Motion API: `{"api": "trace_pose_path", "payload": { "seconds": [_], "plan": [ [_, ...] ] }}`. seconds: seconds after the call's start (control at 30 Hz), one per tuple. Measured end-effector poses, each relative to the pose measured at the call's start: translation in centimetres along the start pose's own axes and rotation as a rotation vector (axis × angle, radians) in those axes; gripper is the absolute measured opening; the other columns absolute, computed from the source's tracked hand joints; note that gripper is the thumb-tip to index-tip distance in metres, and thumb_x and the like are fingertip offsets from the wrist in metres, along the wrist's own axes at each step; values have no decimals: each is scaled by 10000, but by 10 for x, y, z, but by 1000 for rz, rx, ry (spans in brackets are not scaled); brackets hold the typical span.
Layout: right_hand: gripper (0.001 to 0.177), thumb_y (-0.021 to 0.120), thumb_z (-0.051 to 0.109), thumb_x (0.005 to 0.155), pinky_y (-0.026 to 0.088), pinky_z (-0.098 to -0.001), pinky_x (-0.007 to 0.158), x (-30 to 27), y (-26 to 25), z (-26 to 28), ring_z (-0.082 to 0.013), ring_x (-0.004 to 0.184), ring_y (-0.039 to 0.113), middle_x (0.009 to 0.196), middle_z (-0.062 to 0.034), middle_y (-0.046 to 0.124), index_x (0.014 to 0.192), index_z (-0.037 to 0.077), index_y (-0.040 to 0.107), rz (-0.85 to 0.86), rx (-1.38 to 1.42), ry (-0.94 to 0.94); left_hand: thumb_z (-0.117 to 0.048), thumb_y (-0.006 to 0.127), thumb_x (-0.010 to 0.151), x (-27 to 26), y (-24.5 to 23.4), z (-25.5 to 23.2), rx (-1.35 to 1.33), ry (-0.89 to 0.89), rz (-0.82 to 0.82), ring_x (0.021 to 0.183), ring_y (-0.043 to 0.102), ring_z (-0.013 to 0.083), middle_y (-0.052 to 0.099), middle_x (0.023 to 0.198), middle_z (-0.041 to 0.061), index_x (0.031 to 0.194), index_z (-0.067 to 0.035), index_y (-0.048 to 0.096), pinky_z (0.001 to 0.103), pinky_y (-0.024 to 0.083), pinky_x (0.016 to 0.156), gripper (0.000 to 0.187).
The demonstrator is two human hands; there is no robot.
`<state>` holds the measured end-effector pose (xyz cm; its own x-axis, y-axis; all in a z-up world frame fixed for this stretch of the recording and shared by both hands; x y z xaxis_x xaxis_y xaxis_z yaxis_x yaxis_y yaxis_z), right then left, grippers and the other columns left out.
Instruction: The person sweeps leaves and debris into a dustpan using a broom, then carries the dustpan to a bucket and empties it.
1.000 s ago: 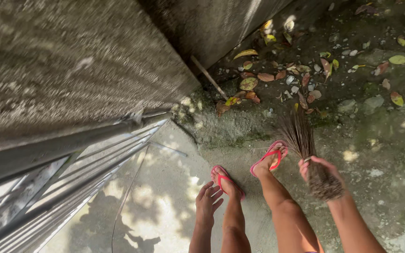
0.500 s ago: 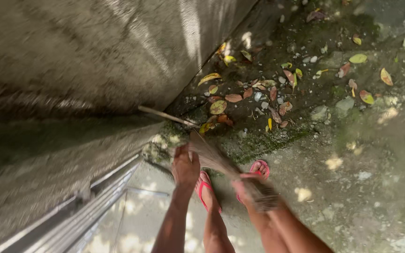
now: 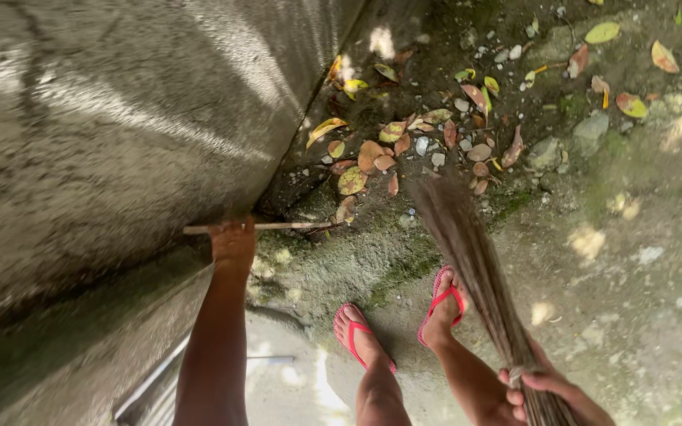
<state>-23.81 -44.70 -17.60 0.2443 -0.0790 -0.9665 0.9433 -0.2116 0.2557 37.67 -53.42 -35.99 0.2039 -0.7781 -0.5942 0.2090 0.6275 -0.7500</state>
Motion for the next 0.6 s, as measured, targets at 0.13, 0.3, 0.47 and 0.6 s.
{"api": "trace_pose_path", "payload": {
  "seconds": [0.13,0.3,0.47,0.6],
  "plan": [
    [1068,677,107,727,552,-417,569,17,2,-25,-253,692,622,1010,-210,606,1623,442,204,60,12,20,-254,632,958,4,43,-7,69,17,42,1202,534,321,545,1285,173,1442,-127,404,573,440,969,550],
    [1100,666,-50,732,591,-423,826,74,-39,-29,-340,932,739,1375,2,583,1614,312,117,205,-168,-179,-274,687,907,4,41,-27,291,252,-146,1272,493,295,497,1393,146,1471,-76,381,495,427,1000,672],
    [1142,667,-4,857,564,-470,758,89,-57,-52,-343,845,662,1122,-278,627,1667,479,22,385,-154,-119,-326,736,901,6,103,-13,250,190,288,1258,464,323,485,1385,166,1512,-72,336,497,391,1015,773],
    [1077,680,111,719,559,-405,683,73,-33,-39,-312,723,668,1038,-201,657,1620,440,192,97,-192,-20,-245,646,1020,32,115,-30,200,225,150,1042,634,246,705,1084,151,1274,-25,626,495,389,1120,336]
  ]
}}
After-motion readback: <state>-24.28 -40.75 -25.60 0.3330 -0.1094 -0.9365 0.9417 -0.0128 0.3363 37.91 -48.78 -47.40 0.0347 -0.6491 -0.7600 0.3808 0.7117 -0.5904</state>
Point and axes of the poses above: each hand's wrist, its own x-axis towards the middle knuckle, its own y-axis out of the palm, z = x × y, the point moved 9 cm from there along x, towards the middle knuckle
